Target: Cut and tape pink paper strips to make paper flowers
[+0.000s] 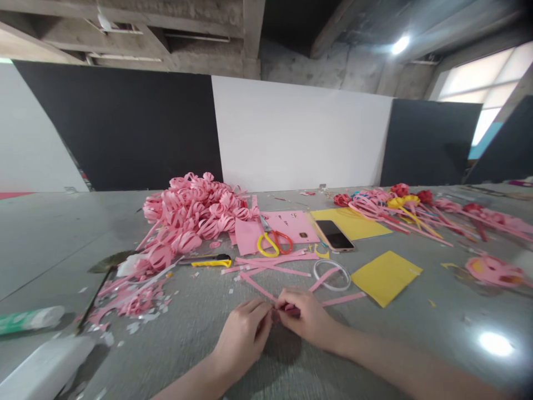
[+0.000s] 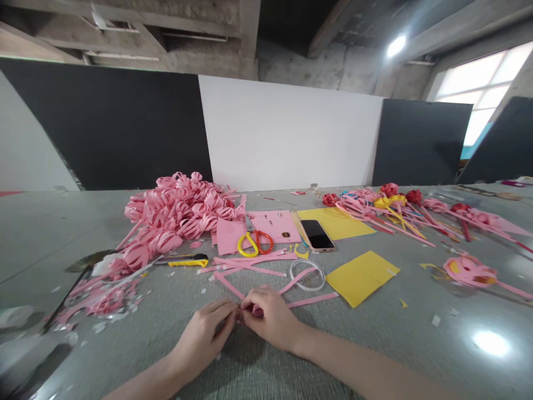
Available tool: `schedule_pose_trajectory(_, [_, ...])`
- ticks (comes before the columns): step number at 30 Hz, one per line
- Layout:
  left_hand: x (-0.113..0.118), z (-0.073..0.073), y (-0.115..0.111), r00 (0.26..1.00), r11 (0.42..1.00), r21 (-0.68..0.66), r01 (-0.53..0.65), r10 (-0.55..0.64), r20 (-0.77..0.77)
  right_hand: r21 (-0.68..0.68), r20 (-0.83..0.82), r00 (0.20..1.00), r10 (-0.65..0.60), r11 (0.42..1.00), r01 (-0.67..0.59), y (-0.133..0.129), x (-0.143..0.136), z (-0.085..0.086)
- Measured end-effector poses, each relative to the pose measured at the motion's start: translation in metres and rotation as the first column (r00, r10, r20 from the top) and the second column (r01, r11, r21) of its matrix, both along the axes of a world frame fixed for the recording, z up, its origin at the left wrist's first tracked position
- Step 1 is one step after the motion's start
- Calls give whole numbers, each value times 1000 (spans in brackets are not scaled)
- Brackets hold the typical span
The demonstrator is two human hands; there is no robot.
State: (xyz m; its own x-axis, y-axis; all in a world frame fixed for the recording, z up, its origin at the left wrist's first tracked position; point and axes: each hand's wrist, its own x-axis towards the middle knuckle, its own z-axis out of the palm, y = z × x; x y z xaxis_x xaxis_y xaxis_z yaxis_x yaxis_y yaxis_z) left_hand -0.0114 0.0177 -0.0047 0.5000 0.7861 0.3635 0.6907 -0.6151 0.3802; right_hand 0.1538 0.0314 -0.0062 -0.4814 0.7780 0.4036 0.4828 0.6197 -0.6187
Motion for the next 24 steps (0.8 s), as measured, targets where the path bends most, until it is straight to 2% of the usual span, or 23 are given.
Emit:
schedule_pose_trajectory(4, [-2, 0, 1, 999, 999, 27, -32, 32, -13, -74, -58, 998, 26, 997, -30, 0, 1, 2])
schedule_pose_trajectory(7, [-8, 2, 5, 989, 983, 132, -124, 134, -62, -116, -111, 994, 9, 993, -22, 0, 2, 4])
schedule_pose_trajectory(11, [-22, 7, 17, 923, 910, 292, -294, 350, -163, -92, -159, 987, -36, 995, 22, 2, 5, 5])
schedule_pose_trajectory(14, [-32, 8, 27, 861, 868, 371, -330, 437, -258, -75, -200, 979, -41, 997, 27, 4, 6, 2])
schedule_pose_trajectory(17, [-38, 4, 33, 842, 862, 395, -318, 448, -301, -87, -237, 971, -26, 996, 6, 5, 7, -1])
schedule_pose_trajectory(21, [-40, -4, 36, 869, 878, 389, -281, 404, -285, -136, -271, 961, -54, 991, 17, 4, 6, -1])
schedule_pose_trajectory(24, [-40, -6, 35, 882, 887, 376, -268, 382, -274, -111, -248, 966, -74, 993, 48, 5, 5, 0])
